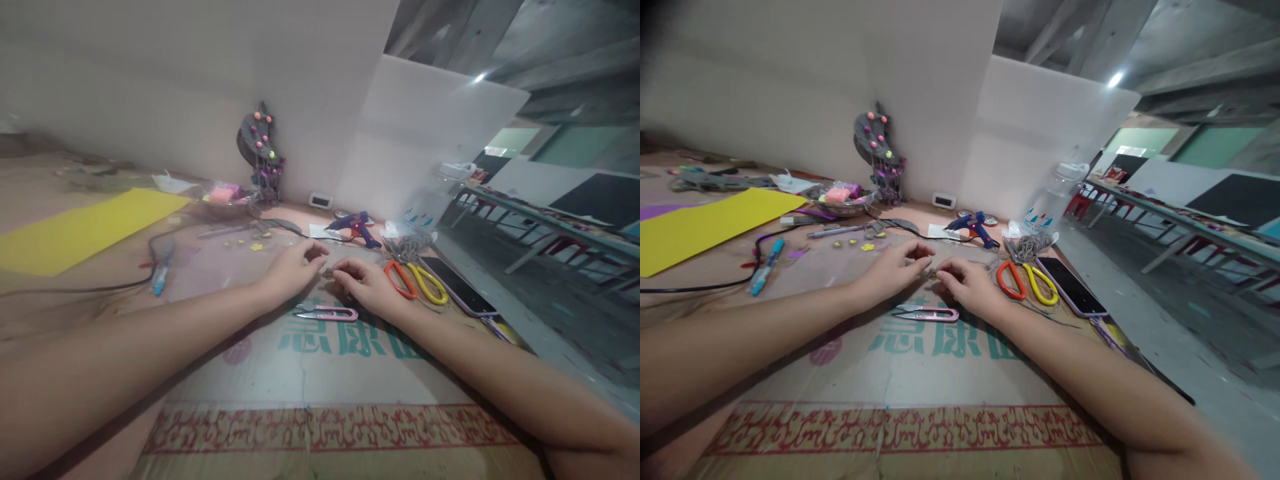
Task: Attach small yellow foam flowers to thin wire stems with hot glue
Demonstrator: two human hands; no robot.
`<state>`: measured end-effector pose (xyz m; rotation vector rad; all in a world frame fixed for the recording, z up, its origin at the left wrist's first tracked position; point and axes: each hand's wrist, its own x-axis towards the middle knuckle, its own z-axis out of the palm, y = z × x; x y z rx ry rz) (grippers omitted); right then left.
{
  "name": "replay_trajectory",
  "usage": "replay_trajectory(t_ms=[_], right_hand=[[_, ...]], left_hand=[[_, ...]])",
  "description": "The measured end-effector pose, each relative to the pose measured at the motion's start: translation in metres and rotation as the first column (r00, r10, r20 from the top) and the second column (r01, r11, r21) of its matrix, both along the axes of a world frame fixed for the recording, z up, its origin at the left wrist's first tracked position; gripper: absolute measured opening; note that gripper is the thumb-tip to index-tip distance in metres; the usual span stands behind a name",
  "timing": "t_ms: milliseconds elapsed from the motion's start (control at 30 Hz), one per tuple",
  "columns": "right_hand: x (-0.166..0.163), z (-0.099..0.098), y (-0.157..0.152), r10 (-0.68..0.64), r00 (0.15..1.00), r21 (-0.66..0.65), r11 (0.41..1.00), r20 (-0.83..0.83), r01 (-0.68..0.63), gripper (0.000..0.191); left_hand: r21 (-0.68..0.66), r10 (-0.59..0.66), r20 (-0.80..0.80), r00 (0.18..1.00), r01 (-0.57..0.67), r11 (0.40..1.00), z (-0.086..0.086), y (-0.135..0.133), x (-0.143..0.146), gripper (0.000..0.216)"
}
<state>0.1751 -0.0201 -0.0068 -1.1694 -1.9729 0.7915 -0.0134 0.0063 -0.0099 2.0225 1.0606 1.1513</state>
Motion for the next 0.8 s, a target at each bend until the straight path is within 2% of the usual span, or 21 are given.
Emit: replay_trajectory(t_ms=[467,800], right_hand=[[-0.0001,0.0009,-0.0002,0.004,1.000,0.003,1.000,0.025,-0.004,0.015],[-0.0004,0.0002,-0.0001,-0.005,1.000,0.004,1.000,0.026,0.005,0.017]], left_hand=[[0.012,0.019,-0.071,0.997,-0.018,1.000,-0.0070,0.0022,-0.0007,0.021],[0.021,0.038,-0.085,0.996,-0.036,0.999,-0.0008,-0.0012,-0.0014,0.023]])
